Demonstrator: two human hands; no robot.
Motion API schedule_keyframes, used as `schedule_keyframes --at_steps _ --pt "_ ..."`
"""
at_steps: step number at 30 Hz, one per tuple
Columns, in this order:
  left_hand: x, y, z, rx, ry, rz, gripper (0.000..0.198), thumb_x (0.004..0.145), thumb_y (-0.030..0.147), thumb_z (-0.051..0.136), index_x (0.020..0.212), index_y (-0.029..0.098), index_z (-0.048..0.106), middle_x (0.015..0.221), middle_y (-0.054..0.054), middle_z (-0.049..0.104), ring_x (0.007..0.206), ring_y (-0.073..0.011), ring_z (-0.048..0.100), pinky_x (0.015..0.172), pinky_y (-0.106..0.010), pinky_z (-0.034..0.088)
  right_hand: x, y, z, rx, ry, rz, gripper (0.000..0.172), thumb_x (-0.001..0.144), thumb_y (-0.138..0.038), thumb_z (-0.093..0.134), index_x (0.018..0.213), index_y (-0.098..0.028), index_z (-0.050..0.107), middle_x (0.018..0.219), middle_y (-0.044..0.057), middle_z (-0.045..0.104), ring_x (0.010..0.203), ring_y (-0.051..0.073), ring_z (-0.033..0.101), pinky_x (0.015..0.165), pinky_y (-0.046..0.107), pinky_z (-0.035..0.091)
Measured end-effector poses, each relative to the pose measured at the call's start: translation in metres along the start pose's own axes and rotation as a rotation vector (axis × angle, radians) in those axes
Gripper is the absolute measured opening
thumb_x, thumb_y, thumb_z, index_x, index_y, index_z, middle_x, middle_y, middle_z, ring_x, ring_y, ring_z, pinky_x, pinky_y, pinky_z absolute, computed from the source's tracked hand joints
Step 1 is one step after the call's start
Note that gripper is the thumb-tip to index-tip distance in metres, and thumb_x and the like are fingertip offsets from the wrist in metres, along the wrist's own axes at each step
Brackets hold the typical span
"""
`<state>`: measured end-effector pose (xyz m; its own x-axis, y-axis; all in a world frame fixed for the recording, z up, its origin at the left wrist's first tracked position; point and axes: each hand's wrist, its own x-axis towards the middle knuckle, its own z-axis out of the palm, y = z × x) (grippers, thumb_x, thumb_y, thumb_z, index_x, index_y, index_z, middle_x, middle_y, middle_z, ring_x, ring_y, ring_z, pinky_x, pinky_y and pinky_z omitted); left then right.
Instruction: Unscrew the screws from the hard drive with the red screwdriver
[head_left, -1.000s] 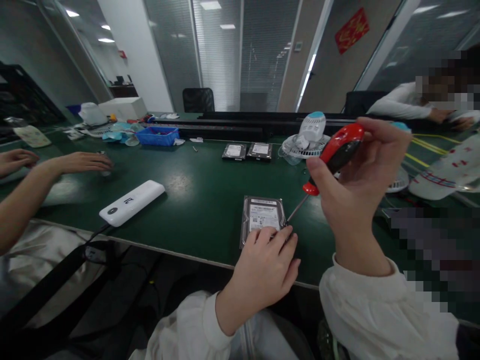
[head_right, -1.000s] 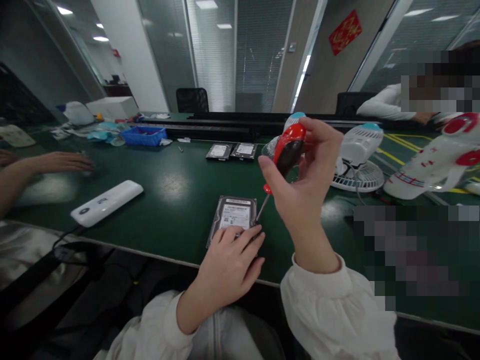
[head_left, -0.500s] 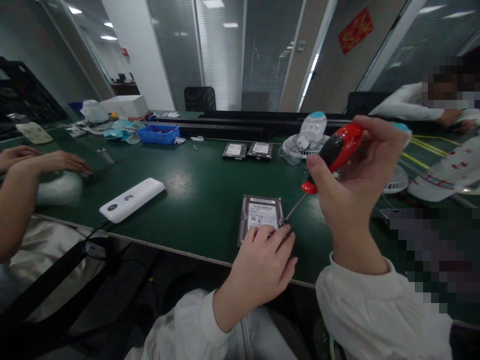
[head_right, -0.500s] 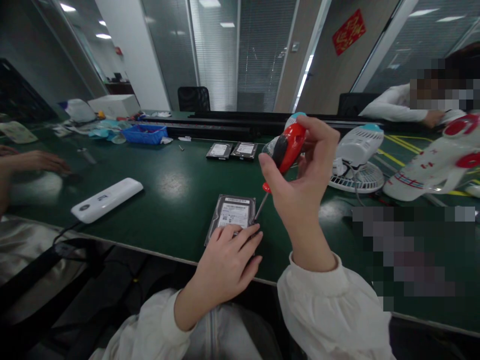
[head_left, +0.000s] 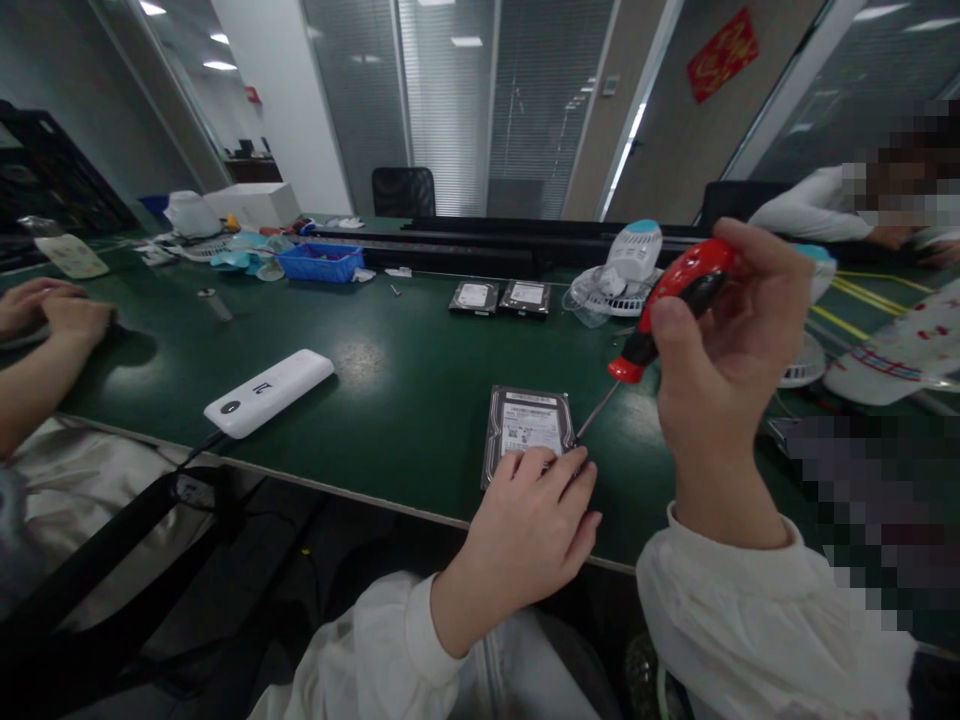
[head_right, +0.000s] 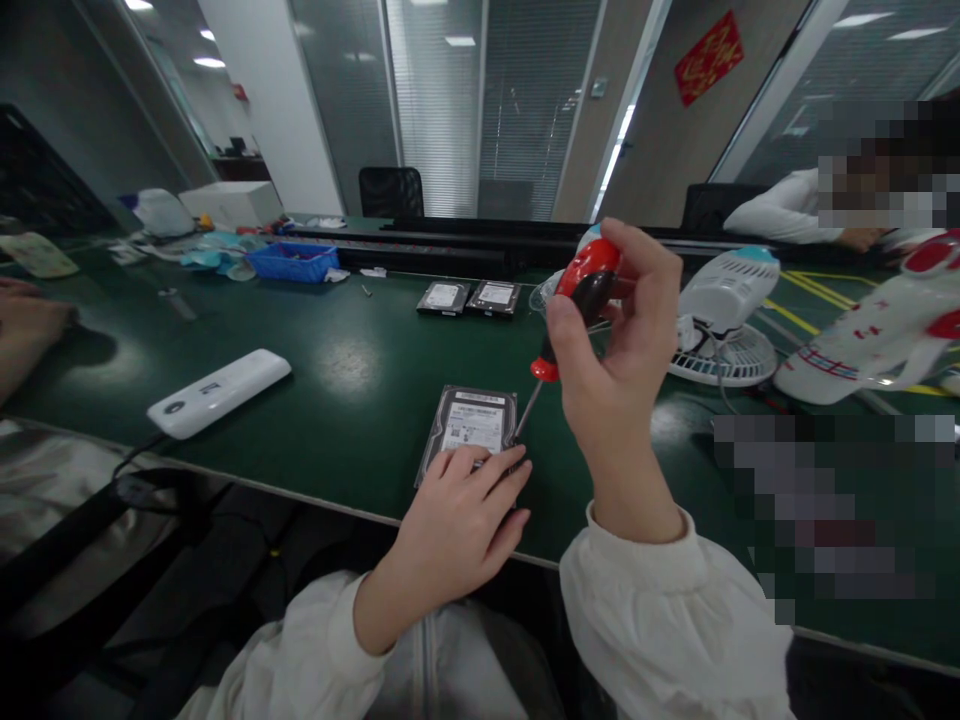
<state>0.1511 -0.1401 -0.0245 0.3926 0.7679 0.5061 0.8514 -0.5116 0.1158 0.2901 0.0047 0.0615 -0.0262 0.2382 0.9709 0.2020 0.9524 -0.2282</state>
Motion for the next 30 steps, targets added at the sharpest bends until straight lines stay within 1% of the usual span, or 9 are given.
schedule_keyframes --at_steps 3,6,10,12,17,18,24,27,30 --pt "0.000 0.000 0.000 -0.003 -0.005 -0.006 0.043 0.107 0.037 0.042 0.139 0.015 0.060 0.147 -0.006 0.063 0.116 -0.0278 0.054 0.092 -0.042 0.044 0.000 0.002 -0.001 -0.104 0.033 -0.016 0.068 0.076 -0.045 0.082 0.138 -0.034 0.058 0.127 0.005 0.061 0.103 0.020 0.064 0.083 0.040 0.057" --pt "0.000 0.000 0.000 -0.005 -0.007 -0.008 0.042 0.107 0.037 0.042 0.139 0.016 0.061 0.148 -0.006 0.062 0.117 -0.0280 0.054 0.092 -0.042 0.044 -0.001 0.005 -0.002 -0.101 0.016 0.003 0.066 0.080 -0.041 0.078 0.142 -0.033 0.058 0.127 0.007 0.064 0.103 0.021 0.067 0.085 0.042 0.058" --pt "0.000 0.000 -0.001 -0.004 -0.005 -0.003 0.042 0.106 0.037 0.043 0.138 0.016 0.061 0.148 -0.007 0.062 0.116 -0.0273 0.054 0.092 -0.042 0.045 -0.001 0.009 -0.002 0.051 0.009 0.020 0.061 0.086 -0.043 0.069 0.146 -0.038 0.056 0.136 0.005 0.062 0.112 0.024 0.069 0.096 0.048 0.056" --pt "0.000 0.000 -0.001 -0.002 -0.008 -0.001 0.043 0.107 0.038 0.043 0.139 0.016 0.060 0.148 -0.007 0.062 0.116 -0.0272 0.054 0.092 -0.042 0.045 -0.001 0.009 -0.002 0.082 0.003 0.032 0.058 0.086 -0.043 0.068 0.143 -0.040 0.058 0.133 0.004 0.063 0.113 0.024 0.069 0.099 0.049 0.055" --pt "-0.001 -0.001 0.000 -0.008 -0.007 0.000 0.043 0.107 0.038 0.041 0.139 0.015 0.061 0.149 -0.007 0.061 0.117 -0.0281 0.054 0.092 -0.042 0.044 0.001 0.007 -0.003 -0.095 0.081 -0.004 0.062 0.072 -0.039 0.083 0.132 -0.036 0.065 0.124 0.005 0.063 0.101 0.020 0.064 0.074 0.035 0.057" --pt "-0.001 -0.001 0.000 -0.008 -0.006 -0.001 0.043 0.107 0.038 0.041 0.139 0.015 0.061 0.149 -0.006 0.061 0.117 -0.0281 0.054 0.092 -0.042 0.044 0.001 0.007 -0.003 -0.108 0.089 -0.005 0.062 0.072 -0.037 0.084 0.131 -0.035 0.065 0.123 0.005 0.064 0.100 0.019 0.064 0.072 0.033 0.057" --pt "0.000 0.000 0.000 -0.007 -0.006 -0.002 0.042 0.106 0.037 0.044 0.139 0.016 0.061 0.148 -0.005 0.062 0.117 -0.0272 0.053 0.093 -0.043 0.044 0.000 0.004 -0.003 0.000 -0.007 0.034 0.053 0.089 -0.036 0.065 0.142 -0.034 0.060 0.128 0.005 0.065 0.109 0.022 0.068 0.089 0.043 0.056" --pt "0.000 0.000 -0.001 -0.001 -0.007 0.001 0.042 0.106 0.037 0.046 0.139 0.015 0.061 0.149 -0.006 0.062 0.117 -0.0275 0.053 0.094 -0.043 0.044 0.000 -0.002 0.000 -0.024 0.023 0.010 0.054 0.086 -0.037 0.070 0.140 -0.035 0.062 0.129 0.006 0.063 0.107 0.021 0.066 0.091 0.042 0.058" --pt "-0.001 0.000 -0.001 0.001 -0.004 0.003 0.042 0.106 0.036 0.046 0.139 0.015 0.061 0.148 -0.006 0.062 0.116 -0.0275 0.053 0.093 -0.043 0.044 0.000 -0.008 0.002 -0.089 0.045 0.037 0.056 0.082 -0.043 0.078 0.136 -0.036 0.062 0.128 0.006 0.062 0.109 0.024 0.065 0.090 0.044 0.060"
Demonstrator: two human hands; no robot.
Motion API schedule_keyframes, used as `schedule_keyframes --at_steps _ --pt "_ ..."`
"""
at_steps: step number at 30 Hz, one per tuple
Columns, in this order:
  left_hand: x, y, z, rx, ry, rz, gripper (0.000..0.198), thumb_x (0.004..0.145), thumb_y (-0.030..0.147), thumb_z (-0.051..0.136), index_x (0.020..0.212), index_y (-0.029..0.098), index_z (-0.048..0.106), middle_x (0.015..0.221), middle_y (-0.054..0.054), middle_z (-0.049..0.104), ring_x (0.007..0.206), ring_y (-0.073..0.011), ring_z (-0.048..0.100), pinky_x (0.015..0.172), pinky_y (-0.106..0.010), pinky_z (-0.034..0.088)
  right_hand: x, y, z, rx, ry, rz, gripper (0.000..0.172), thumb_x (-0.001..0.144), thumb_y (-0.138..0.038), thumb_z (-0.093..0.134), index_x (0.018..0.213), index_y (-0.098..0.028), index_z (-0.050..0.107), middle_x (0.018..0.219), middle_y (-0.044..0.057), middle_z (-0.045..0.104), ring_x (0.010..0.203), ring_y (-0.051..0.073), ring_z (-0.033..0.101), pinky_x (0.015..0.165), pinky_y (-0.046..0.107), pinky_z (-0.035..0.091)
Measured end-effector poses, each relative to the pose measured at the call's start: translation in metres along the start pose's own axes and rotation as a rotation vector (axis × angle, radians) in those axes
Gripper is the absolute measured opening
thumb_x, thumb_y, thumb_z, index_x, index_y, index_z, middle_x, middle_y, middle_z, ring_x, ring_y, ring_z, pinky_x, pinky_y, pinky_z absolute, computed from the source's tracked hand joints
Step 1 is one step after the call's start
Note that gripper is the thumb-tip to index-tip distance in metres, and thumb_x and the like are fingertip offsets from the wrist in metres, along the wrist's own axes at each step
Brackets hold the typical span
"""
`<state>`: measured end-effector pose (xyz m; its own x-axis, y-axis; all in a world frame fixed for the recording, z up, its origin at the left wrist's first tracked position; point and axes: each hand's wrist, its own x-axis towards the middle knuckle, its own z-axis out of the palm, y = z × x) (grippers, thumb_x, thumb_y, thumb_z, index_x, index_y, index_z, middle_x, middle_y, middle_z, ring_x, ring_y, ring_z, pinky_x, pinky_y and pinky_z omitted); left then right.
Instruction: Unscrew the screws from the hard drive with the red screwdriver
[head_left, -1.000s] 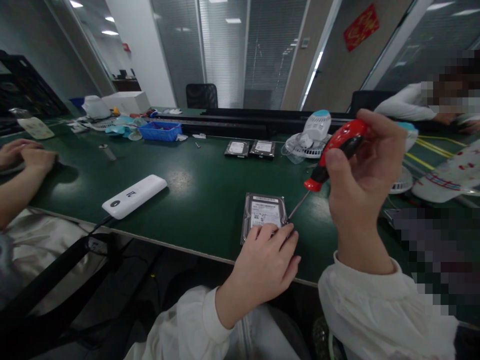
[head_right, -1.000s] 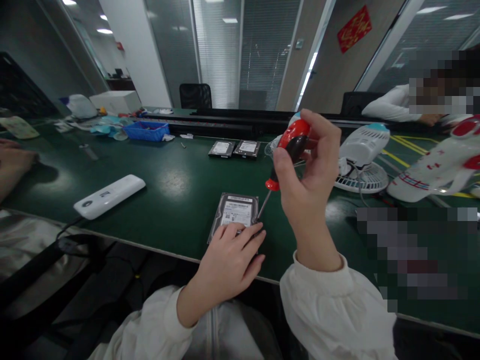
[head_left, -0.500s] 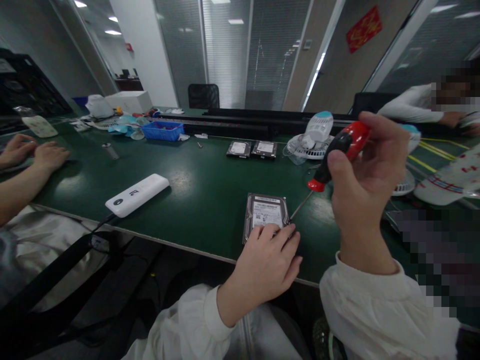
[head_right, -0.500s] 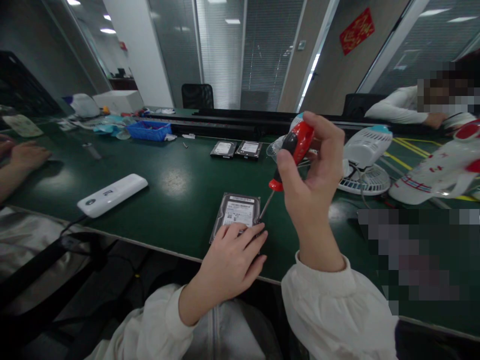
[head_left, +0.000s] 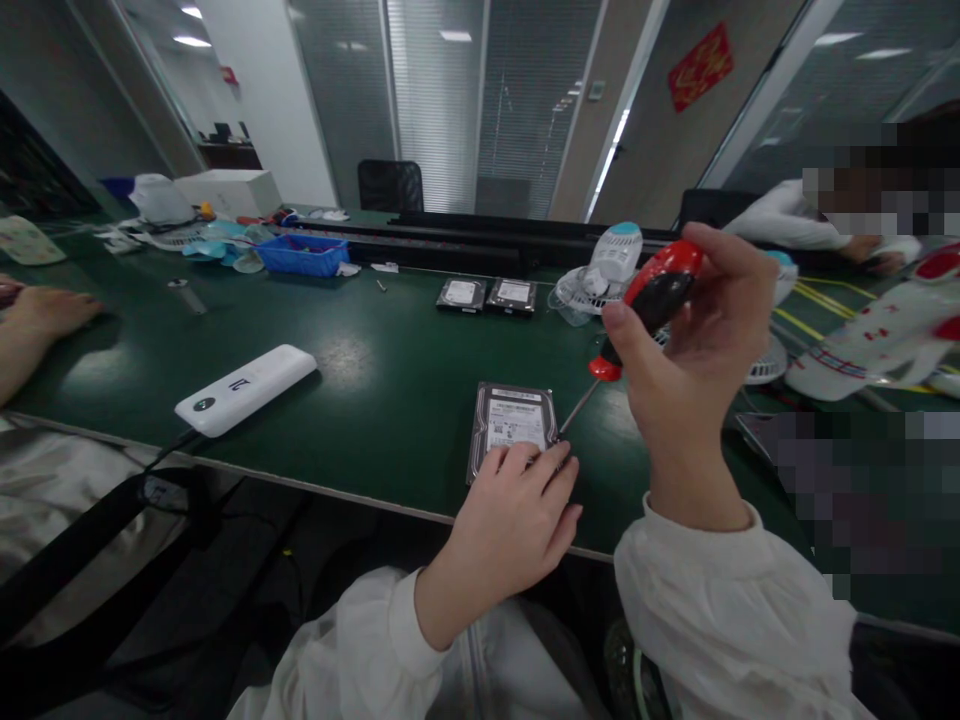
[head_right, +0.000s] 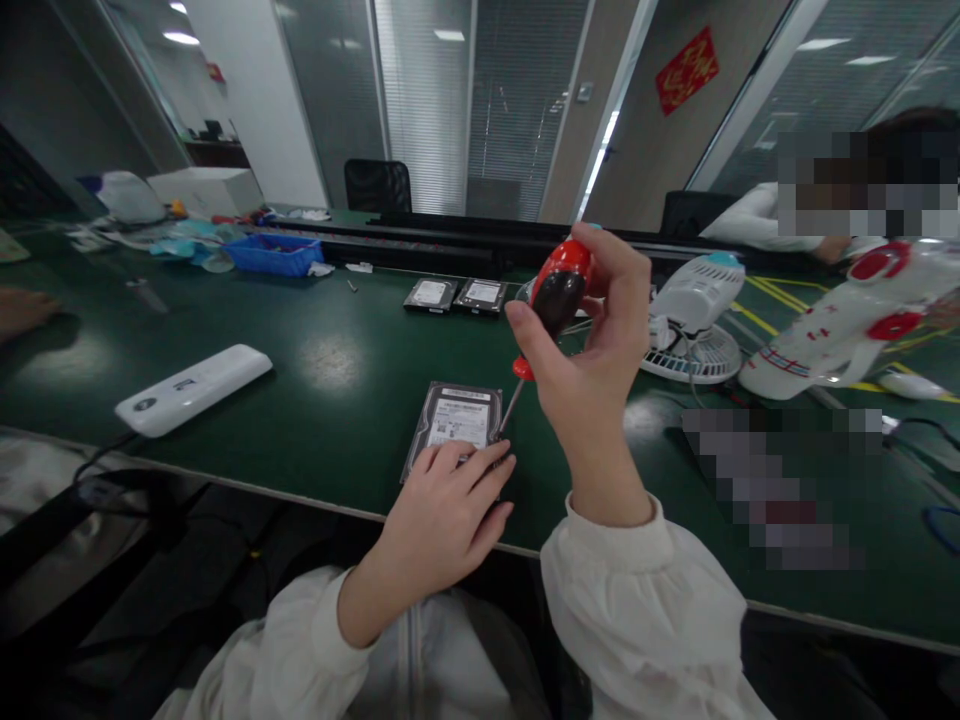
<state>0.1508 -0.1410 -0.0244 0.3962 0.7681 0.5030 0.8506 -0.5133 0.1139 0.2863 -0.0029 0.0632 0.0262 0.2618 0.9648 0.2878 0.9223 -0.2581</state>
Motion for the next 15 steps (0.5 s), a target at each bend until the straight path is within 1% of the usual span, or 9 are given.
schedule_keyframes --at_steps 2,5,7,9,11,13,15 --pt "0.000 0.000 0.000 0.002 0.006 0.001 0.042 0.106 0.037 0.046 0.139 0.015 0.061 0.147 -0.006 0.063 0.115 -0.0272 0.053 0.093 -0.043 0.044 0.000 -0.001 0.000 0.018 -0.006 0.019 0.053 0.084 -0.043 0.078 0.134 -0.036 0.062 0.128 0.006 0.063 0.110 0.025 0.067 0.093 0.046 0.061" --pt "-0.001 0.000 0.001 0.005 0.013 0.004 0.043 0.105 0.038 0.047 0.139 0.015 0.061 0.147 -0.006 0.063 0.115 -0.0268 0.053 0.093 -0.043 0.044 0.000 0.004 -0.001 0.115 -0.069 0.025 0.052 0.089 -0.042 0.073 0.139 -0.037 0.060 0.131 0.005 0.064 0.112 0.026 0.071 0.097 0.048 0.060" --pt "-0.001 0.000 0.001 0.005 0.017 0.004 0.043 0.106 0.038 0.047 0.139 0.015 0.061 0.147 -0.005 0.063 0.116 -0.0267 0.053 0.094 -0.043 0.044 -0.001 0.008 -0.001 0.165 -0.114 0.001 0.054 0.091 -0.044 0.069 0.143 -0.037 0.057 0.135 0.005 0.063 0.113 0.026 0.073 0.096 0.049 0.061" --pt "-0.001 -0.001 0.002 0.005 0.018 0.004 0.043 0.106 0.038 0.046 0.139 0.015 0.061 0.147 -0.005 0.063 0.115 -0.0270 0.053 0.093 -0.043 0.044 0.000 0.010 -0.001 0.154 -0.121 -0.019 0.053 0.092 -0.046 0.067 0.143 -0.038 0.056 0.135 0.004 0.063 0.114 0.026 0.073 0.095 0.049 0.062" --pt "-0.001 -0.001 0.002 0.003 0.018 0.005 0.043 0.106 0.038 0.045 0.139 0.015 0.061 0.147 -0.006 0.063 0.116 -0.0277 0.054 0.093 -0.043 0.044 0.000 0.007 -0.001 0.102 -0.085 -0.022 0.055 0.088 -0.046 0.072 0.141 -0.037 0.058 0.133 0.003 0.063 0.113 0.025 0.072 0.094 0.047 0.063" --pt "-0.001 0.000 0.003 0.001 0.019 0.007 0.043 0.106 0.037 0.045 0.140 0.014 0.061 0.147 -0.007 0.063 0.116 -0.0282 0.054 0.093 -0.043 0.044 0.000 0.003 0.000 0.054 -0.022 -0.003 0.056 0.083 -0.045 0.079 0.135 -0.037 0.061 0.129 0.003 0.064 0.110 0.024 0.071 0.094 0.044 0.064" --pt "-0.001 0.000 0.003 -0.003 0.021 0.006 0.043 0.106 0.037 0.045 0.140 0.014 0.060 0.147 -0.007 0.063 0.116 -0.0282 0.054 0.093 -0.043 0.044 0.000 -0.001 0.000 0.038 0.032 0.021 0.052 0.082 -0.043 0.081 0.131 -0.036 0.064 0.127 0.003 0.066 0.108 0.023 0.070 0.094 0.043 0.064"
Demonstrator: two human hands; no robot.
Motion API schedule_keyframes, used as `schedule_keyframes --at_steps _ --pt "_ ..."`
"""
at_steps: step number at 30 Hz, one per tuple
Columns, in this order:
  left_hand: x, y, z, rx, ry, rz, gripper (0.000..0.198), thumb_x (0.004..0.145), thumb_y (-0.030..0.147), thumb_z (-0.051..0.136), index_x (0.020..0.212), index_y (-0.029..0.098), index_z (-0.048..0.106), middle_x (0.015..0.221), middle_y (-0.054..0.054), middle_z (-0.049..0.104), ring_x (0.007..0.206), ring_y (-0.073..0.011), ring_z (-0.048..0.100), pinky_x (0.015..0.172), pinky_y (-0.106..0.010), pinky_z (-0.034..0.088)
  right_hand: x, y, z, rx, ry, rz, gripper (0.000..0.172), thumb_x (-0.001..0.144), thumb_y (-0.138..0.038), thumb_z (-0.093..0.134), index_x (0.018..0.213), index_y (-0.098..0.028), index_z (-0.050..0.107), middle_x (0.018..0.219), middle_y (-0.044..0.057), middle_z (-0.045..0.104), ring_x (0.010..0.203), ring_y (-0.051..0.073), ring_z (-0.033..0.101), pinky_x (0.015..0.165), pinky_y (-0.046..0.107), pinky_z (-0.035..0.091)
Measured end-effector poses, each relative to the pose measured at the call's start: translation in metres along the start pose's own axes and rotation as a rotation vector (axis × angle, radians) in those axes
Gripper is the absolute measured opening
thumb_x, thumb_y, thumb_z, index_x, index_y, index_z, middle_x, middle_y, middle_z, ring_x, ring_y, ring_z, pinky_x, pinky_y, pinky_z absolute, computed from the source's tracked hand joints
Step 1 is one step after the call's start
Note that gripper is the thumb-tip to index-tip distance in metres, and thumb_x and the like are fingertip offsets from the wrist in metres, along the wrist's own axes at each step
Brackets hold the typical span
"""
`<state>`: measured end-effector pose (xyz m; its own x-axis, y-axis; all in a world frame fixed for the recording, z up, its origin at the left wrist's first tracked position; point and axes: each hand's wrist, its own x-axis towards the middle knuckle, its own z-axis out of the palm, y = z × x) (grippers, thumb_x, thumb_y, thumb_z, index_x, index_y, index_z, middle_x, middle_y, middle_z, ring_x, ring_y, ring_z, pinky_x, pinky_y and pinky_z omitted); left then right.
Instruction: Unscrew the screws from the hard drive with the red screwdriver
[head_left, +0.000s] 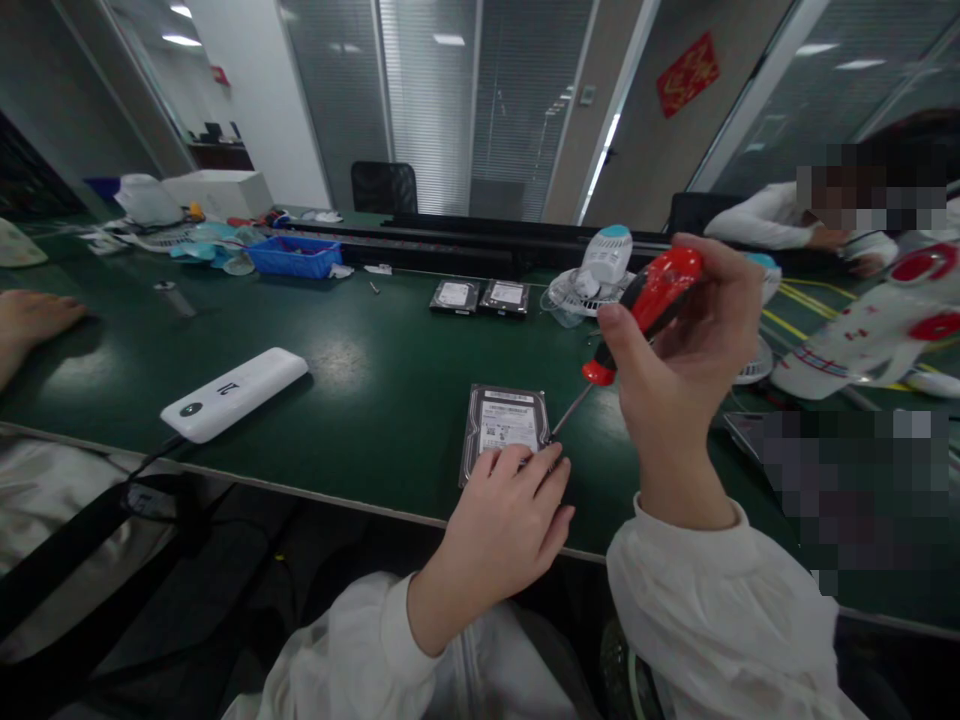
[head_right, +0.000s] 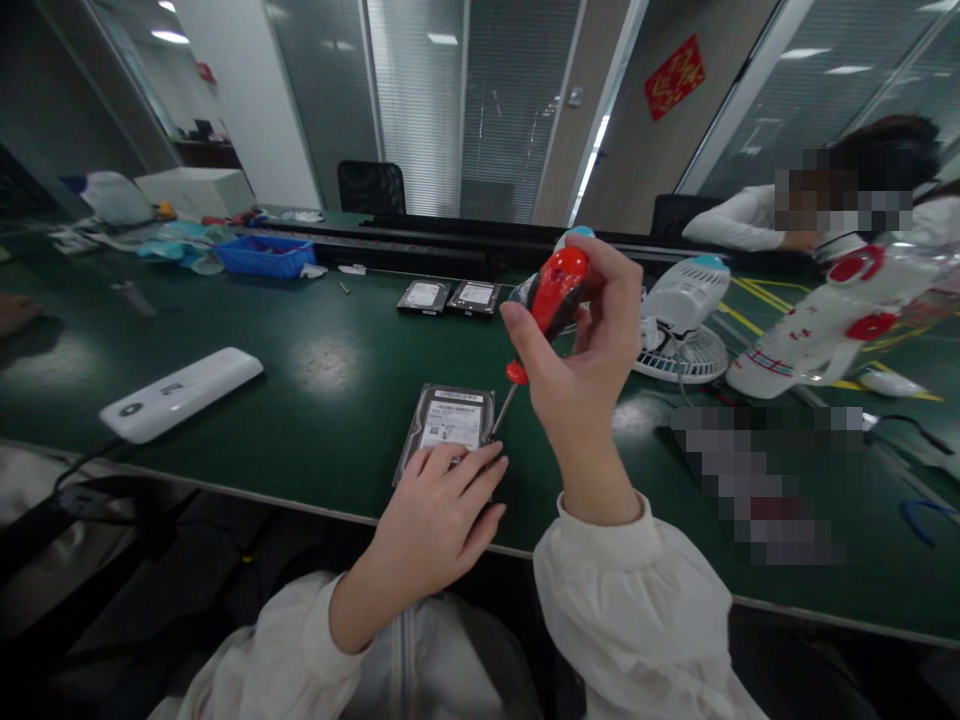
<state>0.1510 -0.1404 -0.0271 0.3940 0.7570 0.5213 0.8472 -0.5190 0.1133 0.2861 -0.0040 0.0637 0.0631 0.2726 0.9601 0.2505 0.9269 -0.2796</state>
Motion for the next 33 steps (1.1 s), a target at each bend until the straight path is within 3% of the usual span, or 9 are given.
schedule_keyframes --at_steps 4,8,12,16,24,33 --pt "0.0001 0.0002 0.0001 -0.005 0.003 0.000 0.043 0.106 0.037 0.047 0.139 0.015 0.061 0.147 -0.006 0.063 0.116 -0.0277 0.054 0.093 -0.043 0.044 -0.0018 0.0007 0.0012 0.039 0.014 0.015 0.050 0.085 -0.039 0.079 0.133 -0.032 0.065 0.127 0.005 0.067 0.113 0.023 0.070 0.098 0.045 0.063" --pt "0.0003 0.0006 0.0004 0.000 0.007 -0.003 0.042 0.105 0.036 0.048 0.139 0.014 0.061 0.147 -0.006 0.063 0.115 -0.0275 0.054 0.092 -0.043 0.044 -0.0036 0.0027 0.0038 0.124 -0.013 0.119 0.058 0.085 -0.049 0.076 0.138 -0.035 0.057 0.119 0.004 0.070 0.115 0.027 0.071 0.101 0.051 0.062" --pt "0.0001 0.0001 0.0005 0.002 0.005 -0.005 0.042 0.105 0.036 0.049 0.139 0.015 0.061 0.147 -0.005 0.063 0.116 -0.0274 0.054 0.093 -0.044 0.044 -0.0039 0.0000 0.0045 0.189 -0.090 0.133 0.046 0.090 -0.050 0.069 0.132 -0.036 0.059 0.121 0.004 0.070 0.117 0.026 0.070 0.101 0.050 0.061" --pt "-0.0003 -0.0003 0.0003 -0.002 0.006 -0.003 0.043 0.105 0.036 0.047 0.139 0.015 0.061 0.148 -0.006 0.063 0.115 -0.0278 0.054 0.093 -0.044 0.044 -0.0047 0.0010 0.0039 0.160 -0.056 0.126 0.041 0.091 -0.050 0.067 0.130 -0.036 0.061 0.127 0.004 0.065 0.117 0.025 0.068 0.097 0.046 0.062" --pt "-0.0006 0.0002 0.0007 -0.002 0.000 -0.002 0.042 0.106 0.037 0.046 0.138 0.015 0.062 0.146 -0.006 0.064 0.115 -0.0279 0.054 0.092 -0.043 0.043 -0.0055 -0.0010 0.0071 0.116 -0.019 0.168 0.062 0.076 -0.054 0.082 0.129 -0.034 0.056 0.129 0.008 0.060 0.122 0.029 0.064 0.094 0.046 0.063" --pt "-0.0007 0.0001 0.0009 0.001 0.001 0.002 0.042 0.105 0.035 0.047 0.139 0.014 0.062 0.147 -0.008 0.064 0.115 -0.0282 0.055 0.091 -0.044 0.045 -0.0069 0.0083 0.0066 0.211 -0.145 0.164 0.054 0.092 -0.060 0.061 0.140 -0.042 0.048 0.144 0.004 0.054 0.133 0.030 0.059 0.102 0.055 0.060"
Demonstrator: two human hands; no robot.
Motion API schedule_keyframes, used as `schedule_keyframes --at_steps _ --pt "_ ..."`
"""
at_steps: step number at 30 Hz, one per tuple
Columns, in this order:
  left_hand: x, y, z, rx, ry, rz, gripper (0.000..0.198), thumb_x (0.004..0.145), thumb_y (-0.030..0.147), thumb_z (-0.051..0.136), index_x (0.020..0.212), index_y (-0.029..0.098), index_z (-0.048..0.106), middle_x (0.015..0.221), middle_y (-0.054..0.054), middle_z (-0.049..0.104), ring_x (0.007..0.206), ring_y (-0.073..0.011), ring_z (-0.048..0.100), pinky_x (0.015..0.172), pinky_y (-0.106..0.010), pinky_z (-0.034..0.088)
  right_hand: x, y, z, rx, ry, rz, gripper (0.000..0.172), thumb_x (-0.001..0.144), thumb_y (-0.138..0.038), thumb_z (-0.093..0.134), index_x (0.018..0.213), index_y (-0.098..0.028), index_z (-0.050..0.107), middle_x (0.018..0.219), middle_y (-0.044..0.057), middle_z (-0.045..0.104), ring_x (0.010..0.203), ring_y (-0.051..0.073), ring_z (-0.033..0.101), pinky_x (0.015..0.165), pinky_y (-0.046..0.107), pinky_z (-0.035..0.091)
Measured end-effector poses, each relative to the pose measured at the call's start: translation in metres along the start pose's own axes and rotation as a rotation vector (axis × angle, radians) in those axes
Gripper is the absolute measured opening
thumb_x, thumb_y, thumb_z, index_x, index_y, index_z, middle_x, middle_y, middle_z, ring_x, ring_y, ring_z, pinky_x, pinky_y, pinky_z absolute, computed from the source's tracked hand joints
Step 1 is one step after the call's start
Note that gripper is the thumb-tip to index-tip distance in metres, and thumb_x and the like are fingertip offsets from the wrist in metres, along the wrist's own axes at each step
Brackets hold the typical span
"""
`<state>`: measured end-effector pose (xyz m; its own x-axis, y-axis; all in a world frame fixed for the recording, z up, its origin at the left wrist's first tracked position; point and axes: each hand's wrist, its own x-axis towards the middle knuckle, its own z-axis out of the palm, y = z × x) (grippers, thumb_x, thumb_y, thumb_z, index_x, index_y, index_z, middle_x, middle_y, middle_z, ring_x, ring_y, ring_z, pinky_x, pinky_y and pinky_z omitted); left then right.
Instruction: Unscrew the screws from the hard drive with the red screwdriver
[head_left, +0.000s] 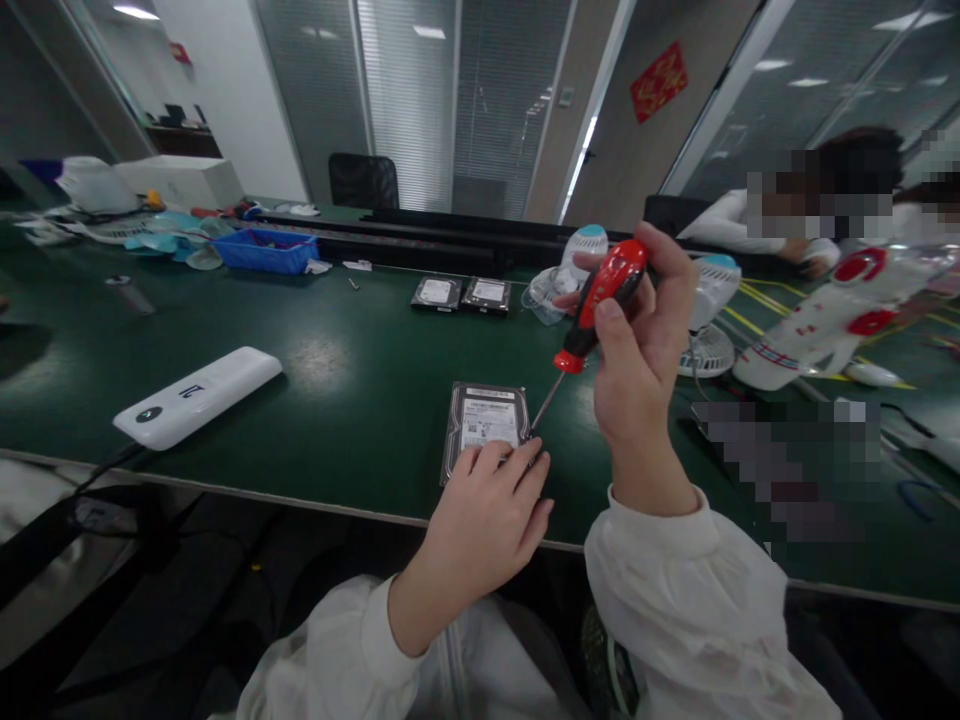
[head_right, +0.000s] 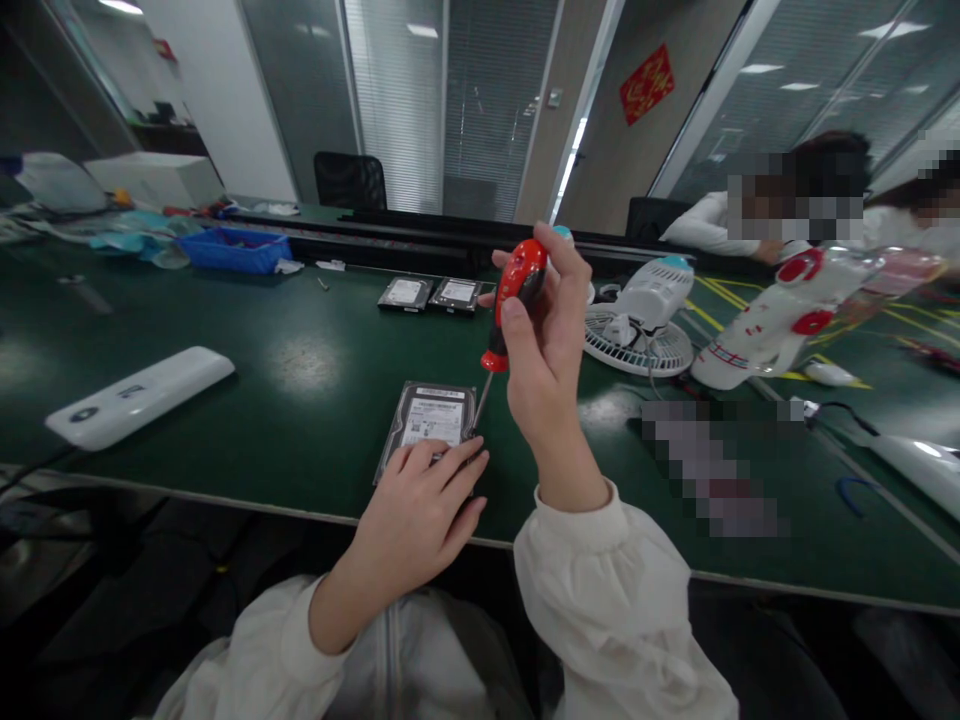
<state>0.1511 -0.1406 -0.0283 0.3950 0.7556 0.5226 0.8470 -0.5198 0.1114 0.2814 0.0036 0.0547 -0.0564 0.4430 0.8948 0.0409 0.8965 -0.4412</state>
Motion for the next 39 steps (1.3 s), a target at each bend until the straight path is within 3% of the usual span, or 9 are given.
schedule_keyframes --at_steps 7,16,22,31,39 --pt "0.000 0.000 -0.001 -0.003 -0.004 0.004 0.042 0.106 0.035 0.046 0.138 0.013 0.062 0.146 -0.008 0.064 0.115 -0.0285 0.055 0.092 -0.044 0.045 0.001 -0.009 0.000 -0.156 0.158 -0.002 0.062 0.079 -0.058 0.078 0.131 -0.032 0.056 0.138 0.009 0.056 0.128 0.031 0.060 0.107 0.051 0.058" --pt "0.000 0.000 0.000 -0.014 -0.008 -0.002 0.041 0.104 0.033 0.050 0.139 0.014 0.062 0.147 -0.009 0.064 0.113 -0.0281 0.056 0.092 -0.045 0.046 -0.001 -0.008 -0.001 -0.108 0.074 -0.042 0.050 0.096 -0.063 0.049 0.140 -0.039 0.048 0.141 0.005 0.055 0.128 0.028 0.064 0.106 0.056 0.057" --pt "0.000 0.000 0.001 -0.015 -0.007 0.001 0.041 0.103 0.033 0.052 0.138 0.014 0.063 0.146 -0.009 0.064 0.113 -0.0279 0.056 0.091 -0.045 0.046 -0.001 -0.006 -0.001 -0.193 0.175 -0.092 0.057 0.083 -0.053 0.075 0.134 -0.036 0.054 0.131 0.005 0.058 0.126 0.028 0.062 0.109 0.055 0.056" --pt "0.000 0.001 0.001 -0.016 0.006 0.002 0.040 0.104 0.032 0.050 0.138 0.014 0.063 0.146 -0.009 0.064 0.113 -0.0280 0.056 0.091 -0.046 0.046 -0.001 -0.005 -0.002 -0.086 0.069 -0.035 0.047 0.098 -0.055 0.050 0.142 -0.038 0.048 0.138 0.005 0.059 0.128 0.027 0.064 0.104 0.056 0.058" --pt "-0.001 0.000 0.002 -0.015 0.004 0.008 0.041 0.104 0.032 0.051 0.138 0.013 0.063 0.145 -0.010 0.065 0.112 -0.0283 0.056 0.091 -0.046 0.047 0.000 -0.005 0.000 -0.183 0.165 -0.129 0.051 0.088 -0.048 0.071 0.135 -0.038 0.055 0.134 0.005 0.059 0.125 0.027 0.062 0.107 0.056 0.056"
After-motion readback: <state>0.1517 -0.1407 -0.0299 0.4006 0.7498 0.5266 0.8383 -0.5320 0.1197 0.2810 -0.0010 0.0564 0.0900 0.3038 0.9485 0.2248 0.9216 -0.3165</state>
